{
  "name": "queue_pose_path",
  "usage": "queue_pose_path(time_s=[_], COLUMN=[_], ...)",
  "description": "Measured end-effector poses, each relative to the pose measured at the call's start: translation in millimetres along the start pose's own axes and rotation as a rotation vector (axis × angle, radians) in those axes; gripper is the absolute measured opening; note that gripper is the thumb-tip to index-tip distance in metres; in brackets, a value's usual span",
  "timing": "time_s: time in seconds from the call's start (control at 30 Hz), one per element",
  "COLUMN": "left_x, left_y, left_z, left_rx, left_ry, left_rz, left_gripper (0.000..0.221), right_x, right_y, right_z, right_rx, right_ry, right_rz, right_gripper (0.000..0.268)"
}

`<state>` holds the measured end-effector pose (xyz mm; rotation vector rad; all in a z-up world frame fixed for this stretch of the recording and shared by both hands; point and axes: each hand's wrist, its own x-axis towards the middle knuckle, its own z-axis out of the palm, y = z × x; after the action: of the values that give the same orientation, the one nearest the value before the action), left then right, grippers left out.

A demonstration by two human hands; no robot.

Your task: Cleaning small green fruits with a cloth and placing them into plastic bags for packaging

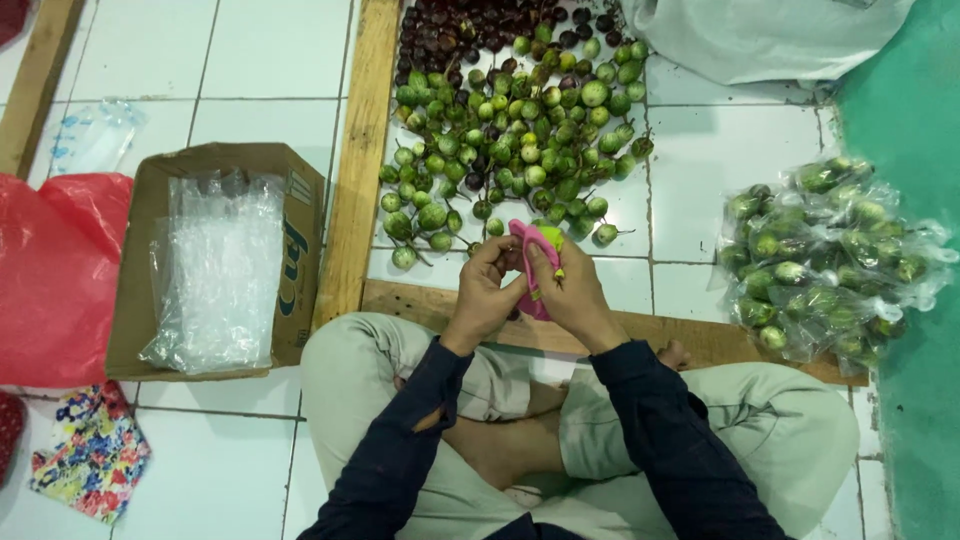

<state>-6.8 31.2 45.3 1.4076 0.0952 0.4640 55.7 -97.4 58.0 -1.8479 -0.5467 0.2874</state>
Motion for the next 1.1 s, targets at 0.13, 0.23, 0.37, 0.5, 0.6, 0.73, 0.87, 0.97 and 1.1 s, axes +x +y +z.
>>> queue_pose_path(time_s=[0.13,0.23,0.37,0.5,0.6,0.73,0.87,0.97,1.1], left_x=[2.2,3.5,2.5,6.5,4.8,1.8,3.5,3.9,3.4], left_y=[-10.7,-11.0,-12.4,-4.1,-15.4,-8.2,-4.3,-3.0,-4.0], left_z=[-2.5,-4.7,-8.5,-7.1,-11.9,-7.0,-5.4,-3.8,-4.3], left_rx=[-0.019,-0.027,-0.031,-0.025,0.022,0.013,-0.002,0.007,0.072], left_ry=[-0.042,-0.080,-0.069,-0.057,-0.042,-0.056,-0.047,-0.022,-0.021], left_rz=[0.000,-0.005,0.019,0.068,0.081,0.065,0.048,0.043,0.030], left_gripper=[0.035,0.034,0.030,0.030,0.028,0.028,0.028,0.027,0.027], right_x=[-0.4,0.5,1.6,-0.8,-0.7,1.5,6.0,4.4,-4.7], right_y=[16.5,23.2,36.7,-11.4,-20.5,0.1,36.1,44.0,-53.7], right_z=[0.8,1.1,-1.3,-4.9,-3.3,-4.1,-3.9,3.3,-12.3], right_rx=[-0.006,-0.033,0.049,0.134,0.063,0.059,0.117,0.196,0.111], right_ry=[0.042,0.098,0.137,0.063,0.016,0.069,0.127,0.128,0.039], right_rz=[0.004,-0.022,-0.019,-0.014,-0.020,0.001,0.025,0.078,0.246], right_gripper=[0.032,0.034,0.036,0.040,0.035,0.024,0.020,0.025,0.049])
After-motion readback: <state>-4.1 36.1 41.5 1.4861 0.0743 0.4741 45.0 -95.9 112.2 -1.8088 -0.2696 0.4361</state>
